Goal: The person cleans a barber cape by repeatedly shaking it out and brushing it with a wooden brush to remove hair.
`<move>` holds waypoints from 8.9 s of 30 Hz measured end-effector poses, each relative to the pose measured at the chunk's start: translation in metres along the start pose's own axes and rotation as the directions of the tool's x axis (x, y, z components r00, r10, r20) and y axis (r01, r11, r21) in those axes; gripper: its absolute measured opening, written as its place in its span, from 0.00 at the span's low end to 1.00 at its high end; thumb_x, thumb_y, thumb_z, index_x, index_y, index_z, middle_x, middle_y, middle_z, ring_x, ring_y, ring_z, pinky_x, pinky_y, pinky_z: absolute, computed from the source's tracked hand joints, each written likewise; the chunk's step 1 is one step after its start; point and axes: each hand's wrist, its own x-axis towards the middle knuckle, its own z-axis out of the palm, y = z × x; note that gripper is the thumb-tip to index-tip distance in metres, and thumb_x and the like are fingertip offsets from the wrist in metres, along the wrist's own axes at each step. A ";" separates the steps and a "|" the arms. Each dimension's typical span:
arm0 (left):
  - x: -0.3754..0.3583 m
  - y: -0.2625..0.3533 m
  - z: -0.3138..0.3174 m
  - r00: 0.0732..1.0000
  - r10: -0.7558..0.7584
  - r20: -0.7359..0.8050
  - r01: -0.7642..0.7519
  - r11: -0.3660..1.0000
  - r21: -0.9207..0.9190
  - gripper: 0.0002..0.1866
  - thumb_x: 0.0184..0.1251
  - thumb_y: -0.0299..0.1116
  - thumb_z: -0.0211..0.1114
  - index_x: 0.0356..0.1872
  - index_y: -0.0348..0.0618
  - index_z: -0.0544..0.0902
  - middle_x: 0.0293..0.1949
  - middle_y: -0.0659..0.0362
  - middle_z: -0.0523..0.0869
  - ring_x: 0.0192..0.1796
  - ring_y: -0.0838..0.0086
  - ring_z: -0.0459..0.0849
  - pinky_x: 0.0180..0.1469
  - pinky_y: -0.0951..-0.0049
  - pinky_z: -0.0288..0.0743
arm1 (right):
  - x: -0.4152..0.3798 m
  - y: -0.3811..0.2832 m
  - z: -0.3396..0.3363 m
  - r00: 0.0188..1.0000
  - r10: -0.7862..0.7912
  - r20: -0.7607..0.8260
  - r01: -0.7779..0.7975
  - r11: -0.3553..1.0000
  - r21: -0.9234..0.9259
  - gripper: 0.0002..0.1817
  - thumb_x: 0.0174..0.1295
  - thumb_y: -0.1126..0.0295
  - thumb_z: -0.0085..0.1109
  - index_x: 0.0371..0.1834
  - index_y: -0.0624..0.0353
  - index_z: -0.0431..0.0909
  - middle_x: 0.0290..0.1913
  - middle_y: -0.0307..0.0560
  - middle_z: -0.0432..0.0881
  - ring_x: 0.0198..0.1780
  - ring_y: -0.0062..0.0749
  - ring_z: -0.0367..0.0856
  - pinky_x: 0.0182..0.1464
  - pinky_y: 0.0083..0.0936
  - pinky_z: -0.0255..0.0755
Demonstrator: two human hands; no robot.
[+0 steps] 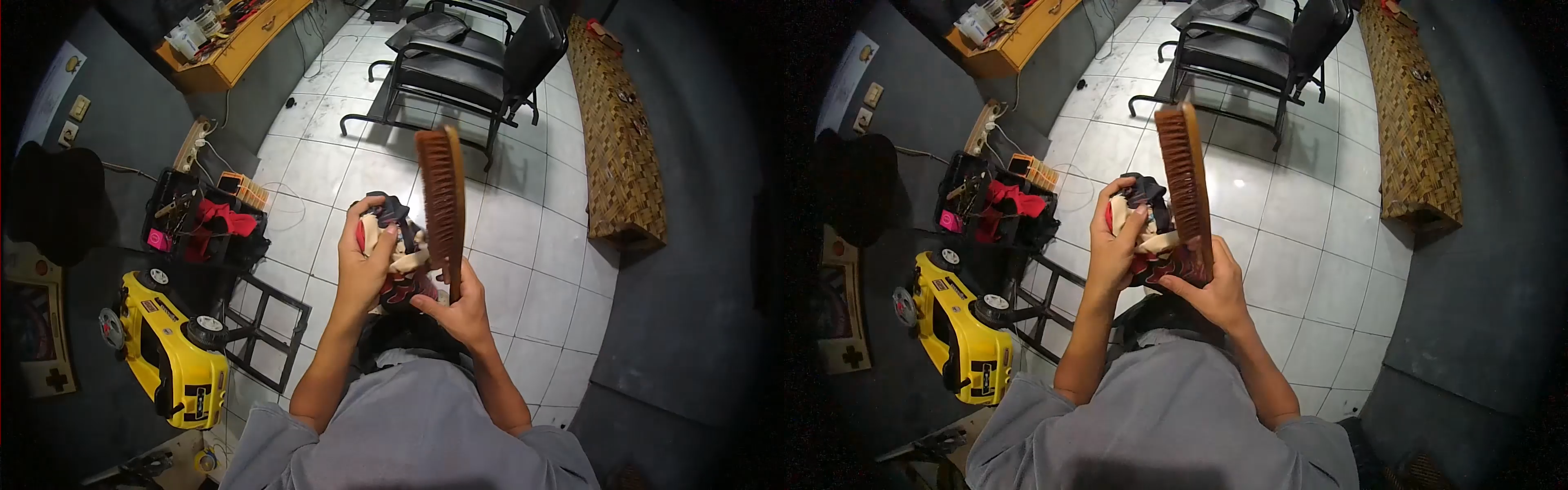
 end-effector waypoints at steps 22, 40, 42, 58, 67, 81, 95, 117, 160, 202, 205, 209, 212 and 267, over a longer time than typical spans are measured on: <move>-0.022 -0.008 0.004 0.976 -0.112 0.187 0.115 0.993 -0.007 0.41 0.56 0.14 0.49 0.70 0.43 0.40 0.56 0.51 0.68 0.47 0.78 0.77 0.46 0.81 0.72 | 0.000 0.013 0.000 0.939 0.256 -0.228 -0.190 0.942 0.277 0.14 0.59 0.74 0.54 0.47 0.66 0.67 0.40 0.40 0.76 0.39 0.18 0.74 0.41 0.15 0.69; -0.010 -0.004 -0.008 0.924 0.119 0.363 -0.351 0.639 0.685 0.17 0.46 0.22 0.61 0.42 0.37 0.77 0.28 0.50 0.77 0.31 0.58 0.78 0.36 0.65 0.71 | 0.008 0.011 -0.012 0.983 0.179 0.027 -0.176 0.980 -0.095 0.15 0.46 0.79 0.57 0.39 0.66 0.68 0.27 0.41 0.75 0.29 0.20 0.74 0.31 0.19 0.69; -0.004 -0.009 -0.021 0.882 0.196 0.430 -0.467 0.492 0.734 0.22 0.41 0.26 0.68 0.43 0.41 0.77 0.33 0.53 0.74 0.35 0.58 0.75 0.40 0.63 0.68 | 0.010 0.019 -0.014 0.987 0.161 0.002 -0.156 0.961 -0.227 0.13 0.46 0.79 0.56 0.36 0.66 0.68 0.25 0.44 0.74 0.27 0.23 0.74 0.29 0.20 0.69; 0.014 0.011 -0.055 0.988 0.128 0.091 -0.155 0.694 0.704 0.29 0.42 0.14 0.46 0.50 0.44 0.74 0.30 0.51 0.79 0.27 0.66 0.79 0.31 0.74 0.72 | 0.044 0.051 -0.051 0.960 0.019 -0.279 -0.118 0.933 -0.341 0.20 0.34 0.89 0.37 0.34 0.66 0.70 0.37 0.53 0.81 0.39 0.37 0.81 0.45 0.25 0.72; -0.005 -0.061 -0.149 0.597 -0.784 0.167 -0.338 -0.057 0.939 0.26 0.46 0.28 0.66 0.52 0.44 0.75 0.40 0.42 0.81 0.40 0.49 0.80 0.43 0.65 0.74 | 0.003 0.075 -0.122 0.863 0.432 0.263 -0.199 0.768 -0.609 0.12 0.34 0.76 0.49 0.26 0.66 0.67 0.21 0.47 0.69 0.24 0.29 0.62 0.28 0.26 0.62; -0.078 -0.117 -0.221 0.362 -0.920 0.150 0.523 0.333 0.784 0.18 0.56 0.45 0.65 0.37 0.38 0.81 0.28 0.64 0.77 0.32 0.81 0.71 0.35 0.79 0.67 | -0.107 0.183 -0.150 0.191 0.821 0.538 -0.761 0.470 -0.446 0.39 0.39 0.65 0.72 0.57 0.66 0.65 0.42 0.37 0.75 0.43 0.21 0.71 0.46 0.19 0.67; -0.088 -0.174 -0.255 0.588 -0.802 0.106 0.448 0.432 0.783 0.22 0.49 0.39 0.64 0.44 0.38 0.78 0.26 0.60 0.79 0.29 0.81 0.74 0.28 0.78 0.67 | -0.119 0.230 -0.114 0.322 0.927 0.192 -0.648 0.364 -0.669 0.22 0.38 0.65 0.59 0.40 0.63 0.78 0.31 0.46 0.81 0.33 0.30 0.77 0.38 0.29 0.71; 0.069 0.037 -0.101 0.549 0.769 0.326 -0.409 -0.092 0.908 0.25 0.50 0.21 0.59 0.54 0.37 0.73 0.46 0.45 0.77 0.47 0.52 0.76 0.50 0.62 0.70 | 0.085 0.057 -0.132 0.631 -0.759 -0.161 0.175 0.342 -0.923 0.14 0.50 0.71 0.56 0.41 0.64 0.74 0.34 0.60 0.77 0.34 0.55 0.76 0.35 0.40 0.69; 0.041 -0.036 -0.145 0.895 0.419 0.155 -0.275 0.245 0.930 0.14 0.39 0.17 0.54 0.33 0.37 0.74 0.31 0.44 0.76 0.40 0.49 0.73 0.42 0.60 0.67 | 0.029 0.089 -0.126 0.928 0.190 -0.320 -0.369 0.580 -0.726 0.18 0.42 0.77 0.45 0.37 0.57 0.79 0.33 0.56 0.80 0.38 0.50 0.78 0.43 0.34 0.71; -0.062 -0.034 -0.191 0.716 -0.698 0.025 -0.001 0.034 0.999 0.24 0.39 0.17 0.57 0.44 0.44 0.80 0.34 0.46 0.83 0.38 0.58 0.83 0.42 0.67 0.74 | -0.072 0.061 -0.094 0.719 0.695 0.005 -0.370 0.389 -0.843 0.20 0.37 0.81 0.48 0.38 0.65 0.76 0.34 0.58 0.80 0.38 0.53 0.78 0.39 0.37 0.70; -0.064 -0.019 -0.197 0.746 -0.665 0.022 0.183 0.237 0.954 0.21 0.40 0.17 0.52 0.41 0.39 0.79 0.26 0.51 0.82 0.30 0.72 0.78 0.33 0.72 0.70 | -0.077 0.059 -0.108 0.740 0.654 0.157 -0.353 0.576 -0.737 0.19 0.37 0.79 0.50 0.38 0.66 0.76 0.28 0.55 0.79 0.32 0.42 0.80 0.37 0.31 0.70; -0.048 0.003 -0.194 0.832 -0.555 -0.001 0.268 0.400 0.876 0.23 0.42 0.14 0.53 0.45 0.39 0.78 0.37 0.52 0.82 0.42 0.73 0.80 0.47 0.76 0.72 | -0.058 0.025 -0.105 0.799 0.577 0.169 -0.461 0.769 -0.444 0.21 0.35 0.75 0.60 0.38 0.68 0.75 0.26 0.41 0.77 0.31 0.19 0.70 0.35 0.20 0.67; -0.031 -0.006 -0.200 0.912 -0.386 0.138 0.006 0.351 0.936 0.20 0.49 0.20 0.60 0.47 0.40 0.77 0.40 0.55 0.83 0.44 0.72 0.80 0.48 0.73 0.72 | -0.052 0.031 -0.107 0.798 0.528 0.290 -0.463 0.846 -0.265 0.23 0.37 0.76 0.61 0.42 0.69 0.75 0.34 0.38 0.78 0.36 0.19 0.72 0.40 0.18 0.67; -0.064 -0.095 -0.165 0.991 0.006 0.132 -0.125 0.362 0.924 0.10 0.44 0.23 0.64 0.32 0.36 0.78 0.32 0.49 0.77 0.33 0.56 0.78 0.36 0.68 0.73 | -0.133 0.100 -0.081 0.821 0.318 -0.474 -0.548 0.207 -0.810 0.21 0.38 0.73 0.61 0.39 0.66 0.70 0.41 0.57 0.71 0.44 0.49 0.72 0.46 0.38 0.68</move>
